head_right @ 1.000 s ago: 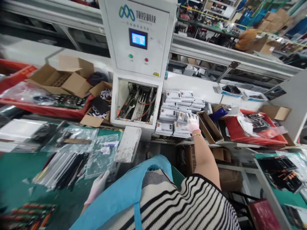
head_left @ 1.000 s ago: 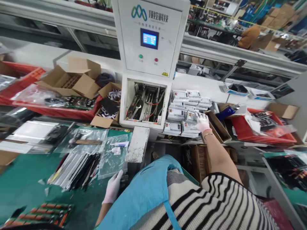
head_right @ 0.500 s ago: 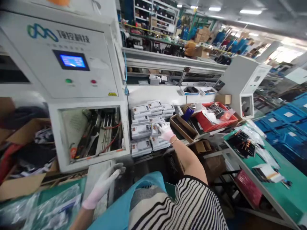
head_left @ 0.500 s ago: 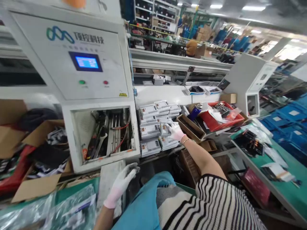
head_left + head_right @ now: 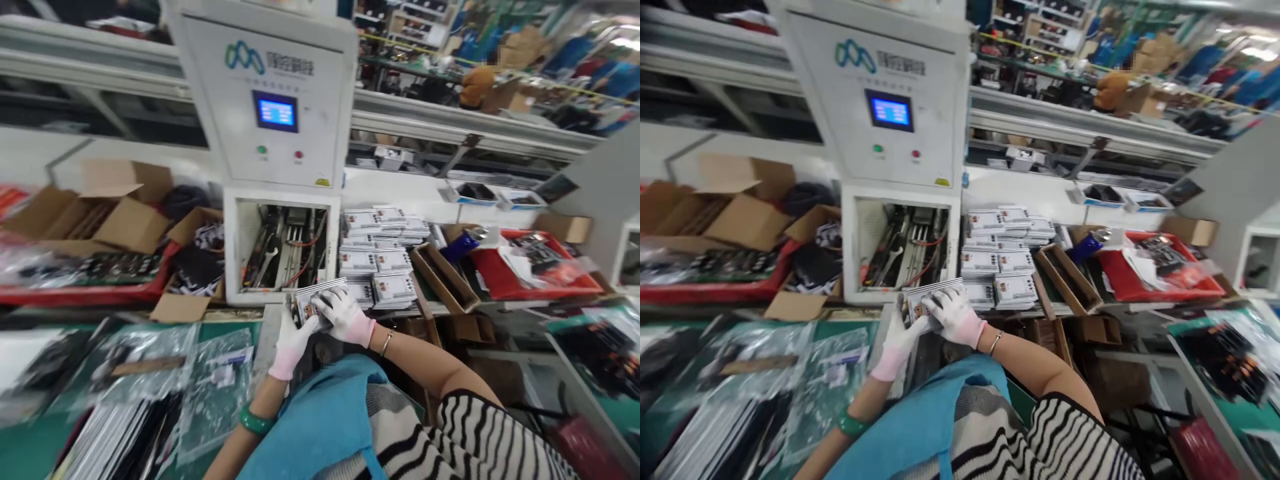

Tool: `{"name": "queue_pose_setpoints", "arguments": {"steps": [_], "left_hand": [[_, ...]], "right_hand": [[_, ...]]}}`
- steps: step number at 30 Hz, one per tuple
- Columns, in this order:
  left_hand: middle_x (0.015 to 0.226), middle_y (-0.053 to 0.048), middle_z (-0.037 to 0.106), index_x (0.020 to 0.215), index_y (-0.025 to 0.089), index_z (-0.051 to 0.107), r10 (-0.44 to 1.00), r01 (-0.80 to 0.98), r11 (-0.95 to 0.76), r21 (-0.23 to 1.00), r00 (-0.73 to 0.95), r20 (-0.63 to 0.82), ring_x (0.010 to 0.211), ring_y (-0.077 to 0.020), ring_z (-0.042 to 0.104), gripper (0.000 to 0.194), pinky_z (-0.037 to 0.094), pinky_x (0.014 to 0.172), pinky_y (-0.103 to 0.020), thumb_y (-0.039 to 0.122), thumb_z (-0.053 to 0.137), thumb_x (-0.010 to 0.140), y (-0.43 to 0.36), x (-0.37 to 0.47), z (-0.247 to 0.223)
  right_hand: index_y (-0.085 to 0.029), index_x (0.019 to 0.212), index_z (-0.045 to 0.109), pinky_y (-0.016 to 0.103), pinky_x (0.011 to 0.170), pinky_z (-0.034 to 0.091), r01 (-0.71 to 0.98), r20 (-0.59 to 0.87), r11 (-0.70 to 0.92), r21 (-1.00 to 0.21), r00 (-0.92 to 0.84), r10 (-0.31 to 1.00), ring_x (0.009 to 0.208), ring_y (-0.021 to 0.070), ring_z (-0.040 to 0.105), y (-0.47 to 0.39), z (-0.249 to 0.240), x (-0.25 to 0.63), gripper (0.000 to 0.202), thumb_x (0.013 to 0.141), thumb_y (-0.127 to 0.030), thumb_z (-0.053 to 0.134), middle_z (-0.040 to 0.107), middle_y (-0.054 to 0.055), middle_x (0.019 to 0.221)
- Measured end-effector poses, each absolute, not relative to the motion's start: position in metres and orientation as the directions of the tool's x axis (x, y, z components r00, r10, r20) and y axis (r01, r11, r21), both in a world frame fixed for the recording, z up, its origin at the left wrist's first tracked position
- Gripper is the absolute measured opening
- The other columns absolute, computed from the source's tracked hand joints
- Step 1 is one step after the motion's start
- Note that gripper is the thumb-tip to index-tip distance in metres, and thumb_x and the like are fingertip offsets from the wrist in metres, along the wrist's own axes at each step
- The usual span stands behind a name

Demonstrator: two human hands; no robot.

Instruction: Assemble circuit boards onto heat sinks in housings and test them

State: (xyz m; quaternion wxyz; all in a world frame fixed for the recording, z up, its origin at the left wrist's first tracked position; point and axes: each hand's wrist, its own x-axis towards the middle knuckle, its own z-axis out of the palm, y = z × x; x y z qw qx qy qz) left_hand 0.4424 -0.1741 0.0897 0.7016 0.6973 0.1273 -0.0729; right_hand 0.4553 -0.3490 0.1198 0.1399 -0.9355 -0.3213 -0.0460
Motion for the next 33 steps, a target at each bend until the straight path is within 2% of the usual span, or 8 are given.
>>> {"name": "queue_pose_setpoints", "arguments": {"steps": [5, 10, 12, 15, 17, 19, 22, 33], "left_hand": [[0.139, -0.018, 0.053, 0.152, 0.016, 0.023, 0.289, 0.321, 0.178, 0.93, 0.887, -0.361, 0.127, -0.0309, 0.055, 0.111, 0.046, 0.109, -0.042, 0.042, 0.08, 0.06, -0.138, 0.415, 0.082], [0.139, -0.02, 0.054, 0.154, 0.015, 0.014, 0.362, 0.354, 0.305, 0.884, 0.816, -0.451, 0.123, -0.0301, 0.058, 0.119, 0.052, 0.101, -0.04, 0.047, 0.079, 0.059, -0.117, 0.397, 0.072], [0.135, -0.02, 0.057, 0.15, 0.013, 0.024, 0.385, 0.353, 0.29, 0.889, 0.808, -0.447, 0.119, -0.0298, 0.06, 0.113, 0.053, 0.099, -0.039, 0.052, 0.077, 0.058, -0.101, 0.384, 0.07], [0.118, -0.018, 0.067, 0.121, 0.011, 0.058, 0.464, 0.472, 0.165, 0.866, 0.738, -0.49, 0.11, -0.0296, 0.065, 0.082, 0.053, 0.096, -0.036, 0.062, 0.073, 0.058, -0.065, 0.348, 0.065], [0.099, -0.014, 0.071, 0.101, 0.014, 0.066, 0.526, 0.607, 0.158, 0.778, 0.615, -0.587, 0.095, -0.0294, 0.068, 0.072, 0.057, 0.081, -0.035, 0.07, 0.071, 0.055, -0.042, 0.315, 0.059], [0.08, -0.01, 0.07, 0.09, 0.014, 0.066, 0.539, 0.71, 0.238, 0.662, 0.471, -0.698, 0.072, -0.0262, 0.066, 0.075, 0.055, 0.06, -0.032, 0.074, 0.073, 0.045, -0.027, 0.282, 0.05], [0.062, -0.005, 0.064, 0.075, 0.015, 0.064, 0.5, 0.79, 0.305, 0.531, 0.341, -0.796, 0.058, -0.0214, 0.058, 0.073, 0.047, 0.05, -0.029, 0.072, 0.079, 0.032, -0.019, 0.248, 0.037], [0.058, -0.004, 0.065, 0.054, 0.022, 0.062, 0.525, 0.807, 0.463, 0.366, 0.083, -0.847, 0.057, -0.0243, 0.059, 0.059, 0.043, 0.047, -0.032, 0.067, 0.079, 0.021, -0.022, 0.265, 0.048]], "right_hand": [[-0.025, 0.146, 0.045, 0.056, 0.107, 0.031, 0.735, 0.05, -0.641, -0.221, 0.665, 0.745, 0.122, 0.0337, 0.046, -0.302, 0.095, 0.461, 0.072, 0.079, -0.033, 0.071, 0.05, 0.017, 0.142], [-0.026, 0.147, 0.044, 0.054, 0.102, 0.034, 0.839, -0.019, -0.487, -0.243, 0.498, 0.867, 0.121, 0.0326, 0.047, -0.276, 0.089, 0.478, 0.073, 0.078, -0.028, 0.067, 0.049, 0.018, 0.142], [-0.024, 0.15, 0.041, 0.053, 0.102, 0.033, 0.836, -0.024, -0.48, -0.266, 0.492, 0.87, 0.123, 0.0345, 0.045, -0.27, 0.088, 0.495, 0.083, 0.073, -0.032, 0.071, 0.048, 0.019, 0.142], [-0.021, 0.153, 0.037, 0.052, 0.102, 0.032, 0.776, -0.051, -0.58, -0.249, 0.587, 0.808, 0.127, 0.037, 0.041, -0.264, 0.087, 0.536, 0.091, 0.07, -0.037, 0.072, 0.045, 0.021, 0.143], [-0.021, 0.153, 0.036, 0.051, 0.102, 0.031, 0.725, -0.077, -0.66, -0.199, 0.659, 0.748, 0.127, 0.0378, 0.04, -0.261, 0.084, 0.571, 0.091, 0.071, -0.039, 0.07, 0.044, 0.021, 0.143], [-0.02, 0.154, 0.034, 0.049, 0.102, 0.03, 0.678, -0.1, -0.724, -0.128, 0.717, 0.69, 0.126, 0.0382, 0.04, -0.26, 0.081, 0.609, 0.093, 0.071, -0.041, 0.07, 0.044, 0.021, 0.143], [-0.02, 0.155, 0.03, 0.048, 0.102, 0.029, 0.598, -0.109, -0.802, -0.021, 0.796, 0.596, 0.125, 0.0381, 0.041, -0.256, 0.075, 0.662, 0.1, 0.068, -0.041, 0.074, 0.043, 0.022, 0.143], [-0.019, 0.159, 0.003, 0.046, 0.096, 0.037, 0.363, -0.131, -0.915, 0.177, 0.93, 0.343, 0.121, 0.0376, 0.043, -0.25, 0.045, 0.794, 0.114, 0.072, -0.049, 0.072, 0.041, 0.023, 0.144]]}}
